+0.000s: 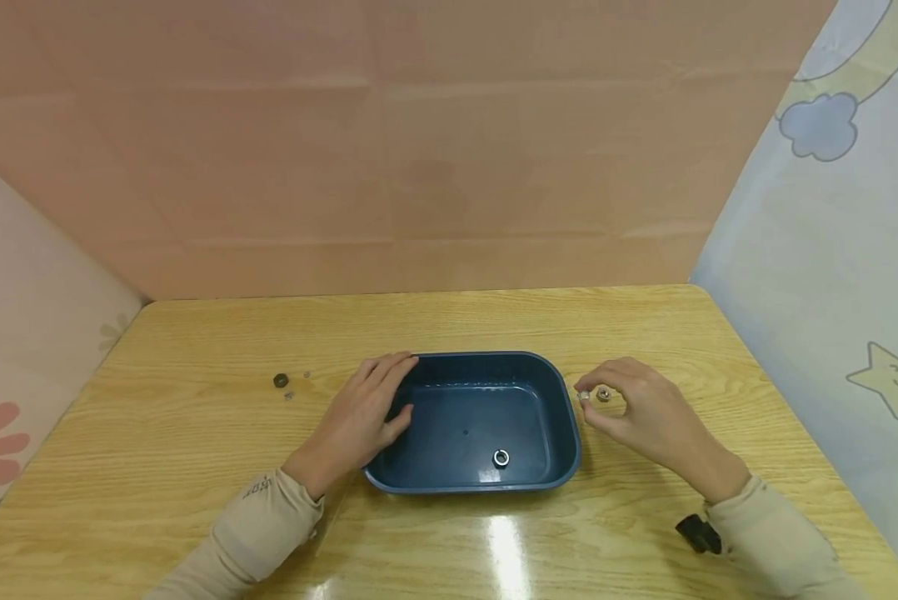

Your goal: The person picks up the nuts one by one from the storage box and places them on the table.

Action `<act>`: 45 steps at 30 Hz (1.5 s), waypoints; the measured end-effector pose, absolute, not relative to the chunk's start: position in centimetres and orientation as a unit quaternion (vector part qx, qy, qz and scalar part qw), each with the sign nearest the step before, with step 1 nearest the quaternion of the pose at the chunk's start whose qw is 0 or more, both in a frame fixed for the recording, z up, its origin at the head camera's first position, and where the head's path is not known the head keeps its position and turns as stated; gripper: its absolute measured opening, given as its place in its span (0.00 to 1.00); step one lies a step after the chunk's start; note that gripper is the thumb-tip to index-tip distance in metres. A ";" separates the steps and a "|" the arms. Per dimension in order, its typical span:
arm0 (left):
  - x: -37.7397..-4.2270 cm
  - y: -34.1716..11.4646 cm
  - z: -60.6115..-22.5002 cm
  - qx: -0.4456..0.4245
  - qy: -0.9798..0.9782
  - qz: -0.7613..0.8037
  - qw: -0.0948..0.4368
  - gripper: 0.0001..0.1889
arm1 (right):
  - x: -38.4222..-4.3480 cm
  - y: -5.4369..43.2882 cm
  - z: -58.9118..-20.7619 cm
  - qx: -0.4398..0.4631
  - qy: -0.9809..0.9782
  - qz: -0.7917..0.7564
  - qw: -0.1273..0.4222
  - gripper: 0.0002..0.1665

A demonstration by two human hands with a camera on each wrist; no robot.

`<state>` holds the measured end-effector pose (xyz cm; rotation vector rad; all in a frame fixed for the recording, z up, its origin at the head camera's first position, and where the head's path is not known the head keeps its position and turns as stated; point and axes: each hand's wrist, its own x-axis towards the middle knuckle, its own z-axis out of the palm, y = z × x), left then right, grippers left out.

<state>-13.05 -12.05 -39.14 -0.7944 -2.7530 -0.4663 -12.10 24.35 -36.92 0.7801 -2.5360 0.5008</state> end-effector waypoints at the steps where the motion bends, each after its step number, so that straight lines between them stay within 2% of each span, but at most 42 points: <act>1: -13.1 -12.1 -39.1 -0.272 -0.942 -0.160 0.119 0.33 | -12.1 24.5 -37.0 0.279 -0.917 0.181 0.220 0.13; 26: -13.1 -12.0 -39.2 -0.270 -0.943 -0.156 0.113 0.33 | -13.0 28.9 -38.2 0.209 -0.944 0.195 0.164 0.10; 45: -13.0 -12.1 -39.2 -0.276 -0.940 -0.158 0.123 0.33 | -13.5 30.9 -38.8 0.160 -0.963 0.208 0.055 0.09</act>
